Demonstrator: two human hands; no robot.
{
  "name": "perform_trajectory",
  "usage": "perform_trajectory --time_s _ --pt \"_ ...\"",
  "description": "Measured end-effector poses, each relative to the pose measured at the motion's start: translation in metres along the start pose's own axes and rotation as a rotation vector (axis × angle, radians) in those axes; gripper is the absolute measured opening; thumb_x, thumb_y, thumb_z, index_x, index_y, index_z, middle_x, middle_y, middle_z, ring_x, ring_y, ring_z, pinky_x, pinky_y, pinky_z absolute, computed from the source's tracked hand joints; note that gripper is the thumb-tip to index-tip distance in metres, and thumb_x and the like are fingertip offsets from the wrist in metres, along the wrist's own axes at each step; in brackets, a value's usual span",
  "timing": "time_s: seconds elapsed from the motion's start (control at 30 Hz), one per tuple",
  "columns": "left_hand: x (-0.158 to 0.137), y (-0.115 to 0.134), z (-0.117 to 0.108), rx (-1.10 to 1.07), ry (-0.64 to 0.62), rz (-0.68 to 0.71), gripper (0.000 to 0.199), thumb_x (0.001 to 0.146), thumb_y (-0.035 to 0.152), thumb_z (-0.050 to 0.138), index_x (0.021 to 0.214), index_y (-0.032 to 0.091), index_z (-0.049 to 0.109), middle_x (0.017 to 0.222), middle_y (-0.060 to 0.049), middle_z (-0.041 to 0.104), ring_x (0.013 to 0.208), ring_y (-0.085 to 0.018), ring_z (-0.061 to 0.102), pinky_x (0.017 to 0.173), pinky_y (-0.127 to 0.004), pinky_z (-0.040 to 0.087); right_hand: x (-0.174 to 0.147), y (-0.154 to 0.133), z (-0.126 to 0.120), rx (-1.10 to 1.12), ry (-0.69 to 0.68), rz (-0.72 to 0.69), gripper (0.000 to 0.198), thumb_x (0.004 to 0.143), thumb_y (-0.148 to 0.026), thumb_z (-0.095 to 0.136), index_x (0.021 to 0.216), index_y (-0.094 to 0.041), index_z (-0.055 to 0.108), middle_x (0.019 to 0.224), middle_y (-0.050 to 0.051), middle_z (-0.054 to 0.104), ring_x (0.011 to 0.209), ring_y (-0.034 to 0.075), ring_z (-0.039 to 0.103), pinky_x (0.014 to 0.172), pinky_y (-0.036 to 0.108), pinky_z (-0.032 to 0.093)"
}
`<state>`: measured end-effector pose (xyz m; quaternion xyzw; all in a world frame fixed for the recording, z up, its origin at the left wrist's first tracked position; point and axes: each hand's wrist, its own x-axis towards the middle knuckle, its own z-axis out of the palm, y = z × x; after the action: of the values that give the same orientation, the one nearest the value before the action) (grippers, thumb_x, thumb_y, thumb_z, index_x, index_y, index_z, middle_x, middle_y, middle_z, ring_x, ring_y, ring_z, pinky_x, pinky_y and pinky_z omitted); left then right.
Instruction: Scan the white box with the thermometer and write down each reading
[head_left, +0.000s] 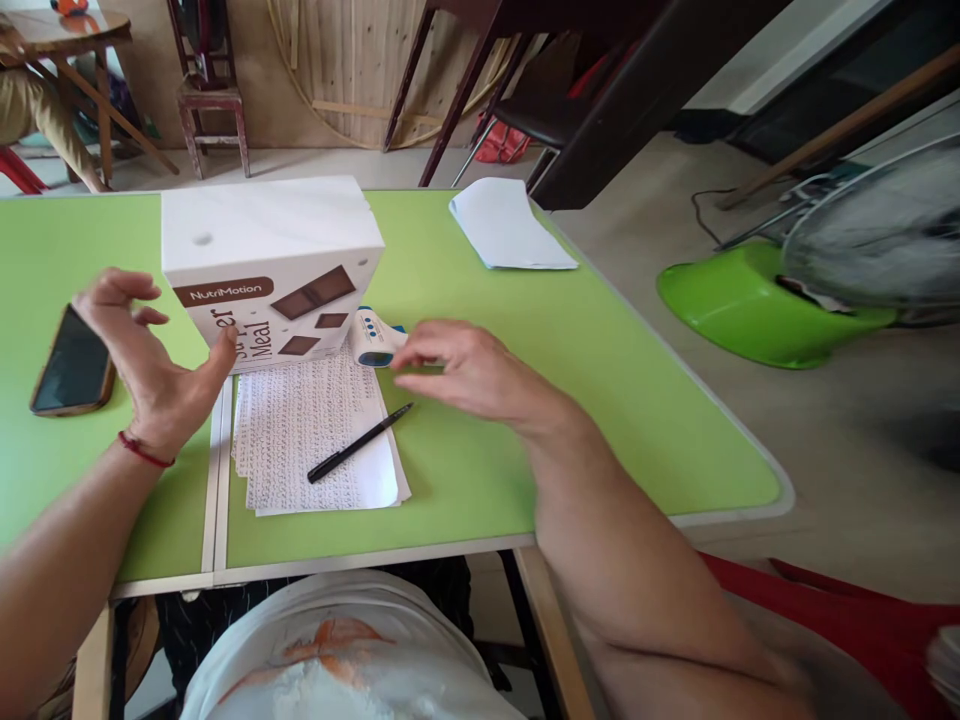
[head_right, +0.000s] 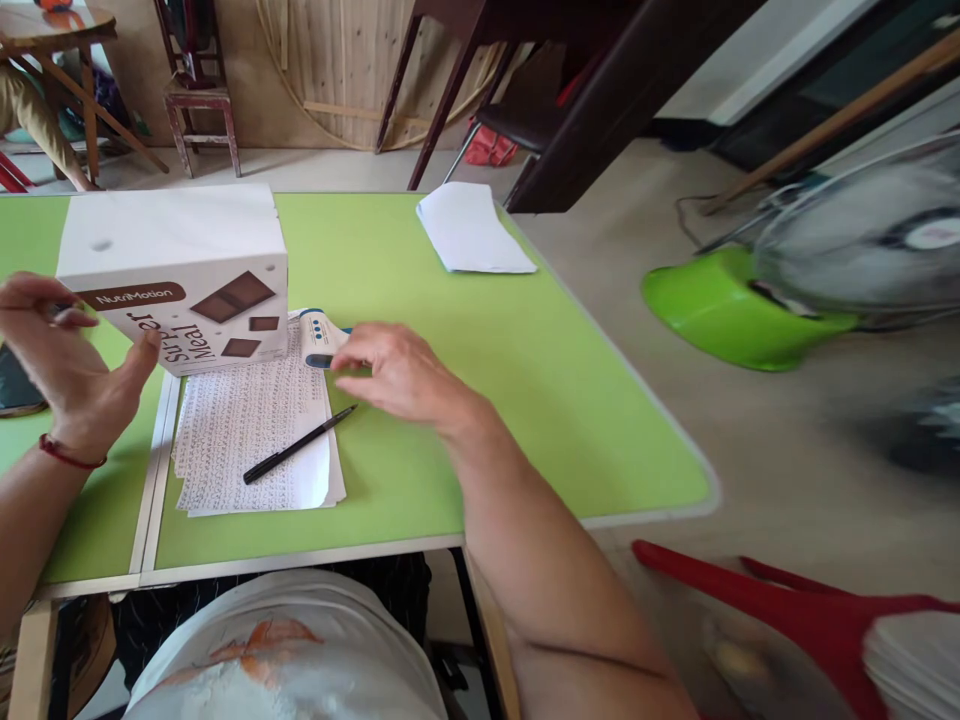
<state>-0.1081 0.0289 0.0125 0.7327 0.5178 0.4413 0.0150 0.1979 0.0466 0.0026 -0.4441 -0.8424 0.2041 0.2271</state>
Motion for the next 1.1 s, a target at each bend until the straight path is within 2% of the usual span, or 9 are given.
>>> perform_trajectory --time_s 0.03,0.1,0.27,0.37,0.47,0.67,0.77,0.87,1.1 --pt "-0.002 0.006 -0.001 0.048 0.199 0.030 0.058 0.084 0.051 0.061 0.123 0.027 0.026 0.125 -0.005 0.035 0.116 -0.027 0.042 0.087 -0.052 0.043 -0.002 -0.004 -0.001 0.059 -0.093 -0.053 0.004 0.076 -0.021 0.069 0.077 -0.020 0.073 0.074 0.002 0.063 0.068 0.016 0.059 0.065 0.032 0.045" --pt "-0.007 0.020 -0.002 0.075 0.257 0.189 0.046 0.079 0.046 0.069 0.110 0.026 0.040 0.112 -0.004 0.043 0.107 -0.026 0.047 0.088 -0.052 0.042 -0.004 -0.010 -0.001 0.097 -0.249 -0.132 0.005 0.076 -0.020 0.069 0.074 -0.023 0.073 0.066 -0.001 0.061 0.062 0.013 0.056 0.059 0.028 0.041" --pt "-0.016 0.042 0.008 -0.063 -0.291 0.601 0.018 0.087 0.025 0.064 0.100 0.023 0.052 0.095 -0.004 0.056 0.084 -0.019 0.058 0.071 -0.036 0.049 -0.006 -0.015 -0.002 -0.087 -0.311 -0.105 0.019 0.070 -0.006 0.061 0.060 -0.022 0.067 0.056 -0.004 0.056 0.052 0.010 0.047 0.051 0.027 0.028" --pt "-0.019 0.042 0.017 -0.095 -0.437 0.573 0.008 0.092 0.026 0.055 0.097 0.019 0.055 0.093 -0.007 0.060 0.084 -0.020 0.059 0.072 -0.036 0.048 -0.012 -0.015 -0.013 -0.170 -0.185 -0.031 0.017 0.064 -0.006 0.060 0.058 -0.022 0.061 0.053 -0.005 0.053 0.049 0.010 0.044 0.050 0.027 0.028" --pt "-0.023 0.040 0.021 -0.206 -0.559 0.527 0.022 0.092 0.033 0.055 0.108 0.017 0.054 0.100 -0.009 0.062 0.090 -0.022 0.060 0.079 -0.037 0.049 -0.019 -0.013 -0.026 -0.259 0.000 0.013 0.014 0.062 -0.009 0.059 0.063 -0.022 0.061 0.053 -0.005 0.052 0.048 0.010 0.043 0.050 0.027 0.029" --pt "-0.029 0.044 0.026 -0.316 -0.566 0.408 0.058 0.083 0.054 0.064 0.120 0.015 0.043 0.112 -0.015 0.059 0.101 -0.027 0.059 0.086 -0.041 0.049 -0.025 -0.018 -0.048 -0.376 0.089 0.052 0.013 0.063 -0.011 0.061 0.066 -0.023 0.058 0.053 -0.005 0.049 0.048 0.010 0.044 0.048 0.027 0.026" --pt "-0.030 0.044 0.030 -0.277 -0.747 0.525 0.052 0.080 0.054 0.067 0.111 0.014 0.055 0.117 -0.016 0.061 0.107 -0.030 0.057 0.093 -0.045 0.046 -0.022 -0.025 -0.046 -0.222 0.238 0.126 0.010 0.066 -0.015 0.063 0.067 -0.023 0.057 0.057 -0.002 0.055 0.052 0.013 0.050 0.051 0.029 0.033" --pt "-0.033 0.044 0.033 -0.221 -0.857 0.627 0.052 0.079 0.052 0.070 0.113 0.014 0.062 0.129 -0.017 0.058 0.118 -0.033 0.052 0.100 -0.048 0.041 -0.023 -0.028 -0.021 0.188 0.315 0.151 0.006 0.069 -0.021 0.060 0.067 -0.023 0.054 0.061 -0.001 0.059 0.054 0.014 0.053 0.051 0.029 0.040" --pt "-0.040 0.048 0.034 -0.062 -0.830 0.663 0.049 0.087 0.052 0.059 0.118 0.015 0.062 0.135 -0.015 0.055 0.119 -0.034 0.049 0.098 -0.049 0.039 -0.035 -0.026 0.049 0.598 0.371 0.281 0.006 0.069 -0.024 0.059 0.073 -0.021 0.056 0.060 -0.003 0.058 0.051 0.011 0.051 0.048 0.025 0.043"
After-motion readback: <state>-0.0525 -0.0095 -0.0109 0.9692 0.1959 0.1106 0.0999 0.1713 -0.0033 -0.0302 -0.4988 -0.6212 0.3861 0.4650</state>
